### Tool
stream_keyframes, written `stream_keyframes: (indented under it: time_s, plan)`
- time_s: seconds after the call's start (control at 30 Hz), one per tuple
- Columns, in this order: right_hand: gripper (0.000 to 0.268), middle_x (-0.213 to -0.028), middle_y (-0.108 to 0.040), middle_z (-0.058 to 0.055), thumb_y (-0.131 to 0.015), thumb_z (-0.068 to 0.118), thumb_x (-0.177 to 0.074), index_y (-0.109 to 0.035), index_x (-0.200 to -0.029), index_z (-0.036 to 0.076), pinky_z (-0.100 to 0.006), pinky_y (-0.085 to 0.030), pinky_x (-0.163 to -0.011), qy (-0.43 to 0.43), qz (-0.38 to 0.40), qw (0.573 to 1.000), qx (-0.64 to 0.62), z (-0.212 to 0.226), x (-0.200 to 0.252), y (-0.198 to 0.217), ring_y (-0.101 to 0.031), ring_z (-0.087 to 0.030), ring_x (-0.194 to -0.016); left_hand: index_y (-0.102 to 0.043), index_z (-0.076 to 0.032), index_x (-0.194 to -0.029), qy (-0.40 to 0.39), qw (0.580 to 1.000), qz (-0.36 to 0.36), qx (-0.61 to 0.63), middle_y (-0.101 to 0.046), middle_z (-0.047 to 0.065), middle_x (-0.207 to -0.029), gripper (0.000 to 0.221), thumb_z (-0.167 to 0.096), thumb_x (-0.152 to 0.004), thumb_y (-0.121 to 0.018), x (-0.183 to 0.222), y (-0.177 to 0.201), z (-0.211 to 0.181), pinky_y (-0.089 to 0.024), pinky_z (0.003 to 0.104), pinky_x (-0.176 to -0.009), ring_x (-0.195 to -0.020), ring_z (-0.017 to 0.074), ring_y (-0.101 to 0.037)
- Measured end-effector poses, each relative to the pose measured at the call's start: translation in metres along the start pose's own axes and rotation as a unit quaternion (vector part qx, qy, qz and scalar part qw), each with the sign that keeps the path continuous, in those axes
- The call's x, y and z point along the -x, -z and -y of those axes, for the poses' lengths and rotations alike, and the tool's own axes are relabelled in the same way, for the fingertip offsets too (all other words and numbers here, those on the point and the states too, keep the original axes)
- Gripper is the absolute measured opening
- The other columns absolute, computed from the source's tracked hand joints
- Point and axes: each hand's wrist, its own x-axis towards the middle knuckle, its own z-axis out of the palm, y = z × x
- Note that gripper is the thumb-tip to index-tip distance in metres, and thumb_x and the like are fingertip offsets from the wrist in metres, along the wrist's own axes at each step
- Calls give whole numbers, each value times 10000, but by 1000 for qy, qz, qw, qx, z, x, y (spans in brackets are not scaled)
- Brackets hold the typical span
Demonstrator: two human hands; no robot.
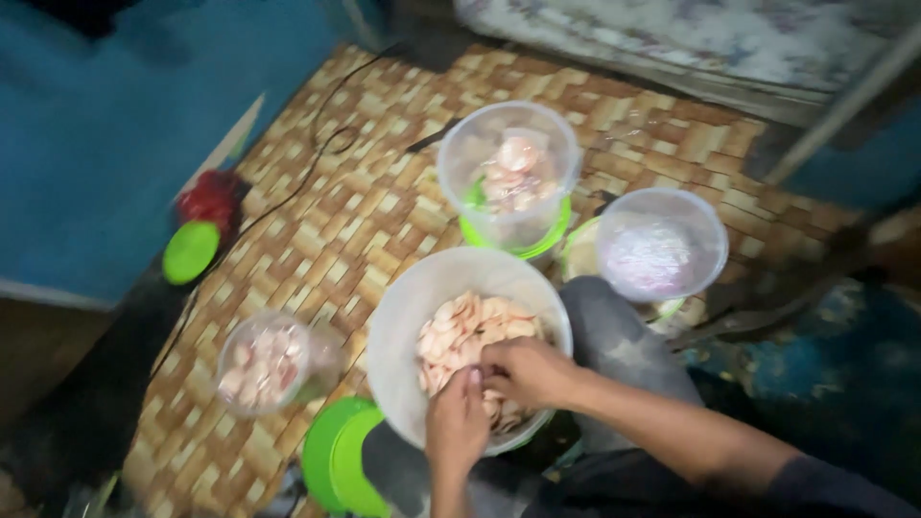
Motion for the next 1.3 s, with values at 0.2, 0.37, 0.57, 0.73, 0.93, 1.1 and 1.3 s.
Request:
stream_keyframes:
  time_s: [0.2,0.37,0.57,0.73,0.93,1.1,1.3]
  plan:
    - [157,-626,-578,-142,-565,214,-735,-453,-684,118,-438,-392,-502,-16,-40,999,-31,3,-6,-8,-580,-356,-624,-659,-261,-709,-8,979,-161,-126,-654,50,-663,244,-398,-803,-481,-7,-34,63,-460,420,-544,-629,324,-596]
    - [207,-742,-614,-182,-481,207,-735,-504,-925,126,-503,-428,-557,-102,-56,993,-8,13,-5,-1,-587,-419,-704,-463,-127,-490,-163,955,-242,-46,-435,116,-474,191,-141,-678,-493,-18,-43,25,-349,355,-461,-424,243,-382]
    - [177,-760,-608,-172,-434,177,-807,-466,-939,63,-539,-392,-498,-77,13,996,38,20,-4,0,-559,-433,-641,-460,-20,-726,-186,909,-374,18,-470,162,-794,49,-46,-718,-500,-37,-64,4,-369,361,-676,-682,269,-455]
    - [194,-754,-617,-161,-436,254,-875,-472,-972,89,-529,-399,-509,-56,15,998,26,27,-2,9,-573,-410,-667,-456,68,-919,-190,849,-490,57,-498,202,-1055,180,31,-750,-505,-40,-75,33,-386,366,-852,-892,293,-515]
    - [244,-710,-600,-197,-428,319,-896,-467,-1009,107,-527,-404,-535,-12,67,997,20,30,1,17,-584,-406,-688,-538,-59,-1053,25,958,-262,114,-510,108,-891,591,63,-476,-582,-7,-51,25,-468,301,-746,-832,197,-523]
    - [117,-758,-604,-119,-502,201,-803,-480,-908,154,-478,-401,-551,24,6,999,-20,19,0,9,-585,-360,-688,-484,-142,-1005,-7,981,-121,-153,-589,116,-893,548,-272,-529,-722,-9,-38,46,-460,487,-715,-884,388,-574]
    - [184,-653,-595,-26,-583,273,-773,-465,-849,154,-387,-435,-543,61,-25,998,-23,6,-2,1,-605,-274,-623,-499,-103,-946,-90,977,-77,-178,-553,124,-929,442,-314,-598,-671,-8,-28,34,-449,516,-737,-963,350,-521]
